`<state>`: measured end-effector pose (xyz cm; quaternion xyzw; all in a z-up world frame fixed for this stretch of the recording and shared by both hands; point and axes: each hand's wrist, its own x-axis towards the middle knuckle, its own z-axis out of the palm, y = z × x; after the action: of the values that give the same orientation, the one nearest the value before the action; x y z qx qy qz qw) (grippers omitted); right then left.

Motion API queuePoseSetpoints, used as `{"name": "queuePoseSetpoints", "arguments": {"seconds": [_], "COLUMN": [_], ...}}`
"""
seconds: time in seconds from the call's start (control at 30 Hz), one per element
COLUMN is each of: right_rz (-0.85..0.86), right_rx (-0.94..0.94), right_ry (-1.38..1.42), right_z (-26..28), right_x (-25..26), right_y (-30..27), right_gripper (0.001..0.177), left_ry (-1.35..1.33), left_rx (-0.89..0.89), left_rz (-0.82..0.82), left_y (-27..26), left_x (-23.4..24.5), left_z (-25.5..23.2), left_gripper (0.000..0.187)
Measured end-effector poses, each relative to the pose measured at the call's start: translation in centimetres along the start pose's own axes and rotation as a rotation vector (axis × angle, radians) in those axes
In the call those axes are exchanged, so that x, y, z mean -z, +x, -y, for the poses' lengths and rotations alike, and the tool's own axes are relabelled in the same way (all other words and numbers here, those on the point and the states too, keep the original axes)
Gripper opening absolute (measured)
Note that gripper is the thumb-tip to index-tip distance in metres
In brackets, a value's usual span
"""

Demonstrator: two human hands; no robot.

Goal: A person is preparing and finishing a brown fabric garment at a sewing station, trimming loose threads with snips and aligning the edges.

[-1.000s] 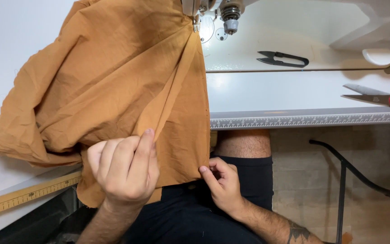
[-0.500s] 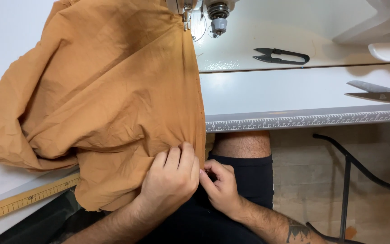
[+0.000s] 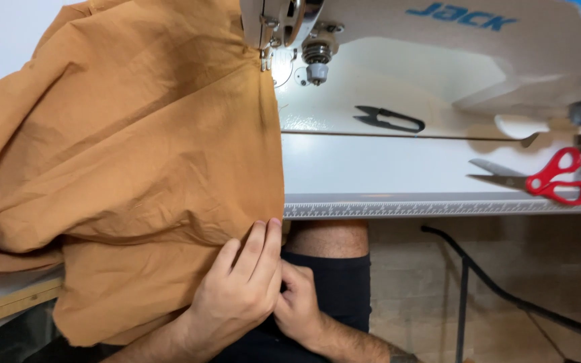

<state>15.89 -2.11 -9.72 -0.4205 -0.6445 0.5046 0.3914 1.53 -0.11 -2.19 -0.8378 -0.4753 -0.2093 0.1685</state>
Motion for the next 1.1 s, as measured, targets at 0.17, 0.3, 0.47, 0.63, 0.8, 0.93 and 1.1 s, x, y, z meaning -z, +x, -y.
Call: {"name": "queuePoseSetpoints", "arguments": {"seconds": [0.17, 0.3, 0.47, 0.63, 0.8, 0.93, 1.1], "right_rz": [0.014, 0.240, 0.152, 0.318, 0.424, 0.465, 0.499], "right_rx": [0.017, 0.102, 0.634, 0.877, 0.958, 1.013, 1.047], "right_ry": [0.050, -0.092, -0.529, -0.786, -0.796, -0.832, -0.879], "right_z": [0.0, 1.3, 5.4, 6.1, 5.7, 5.9, 6.5], "right_x": [0.1, 3.4, 9.2, 9.8, 10.4, 10.3, 9.9], "right_y": [-0.1, 2.2, 10.1, 17.3, 19.2, 19.3, 20.0], "right_gripper": [0.012, 0.013, 0.015, 0.018, 0.021, 0.021, 0.026], "left_ry": [0.005, 0.025, -0.032, -0.057, -0.262, -0.118, -0.025], "left_rx": [-0.024, -0.037, -0.023, -0.029, 0.027, 0.510, 0.517], "left_rz": [0.031, 0.018, -0.006, -0.033, 0.031, 0.206, 0.467], "left_y": [-0.7, -0.4, 0.0, 0.6, 1.3, 2.6, 2.9], "left_x": [-0.7, -0.3, -0.3, -0.3, 0.7, -0.7, -3.3], "left_z": [-0.1, 0.3, 0.8, 1.2, 7.2, 16.1, 21.1], "left_gripper": [0.042, 0.044, 0.031, 0.030, 0.036, 0.085, 0.103]}}
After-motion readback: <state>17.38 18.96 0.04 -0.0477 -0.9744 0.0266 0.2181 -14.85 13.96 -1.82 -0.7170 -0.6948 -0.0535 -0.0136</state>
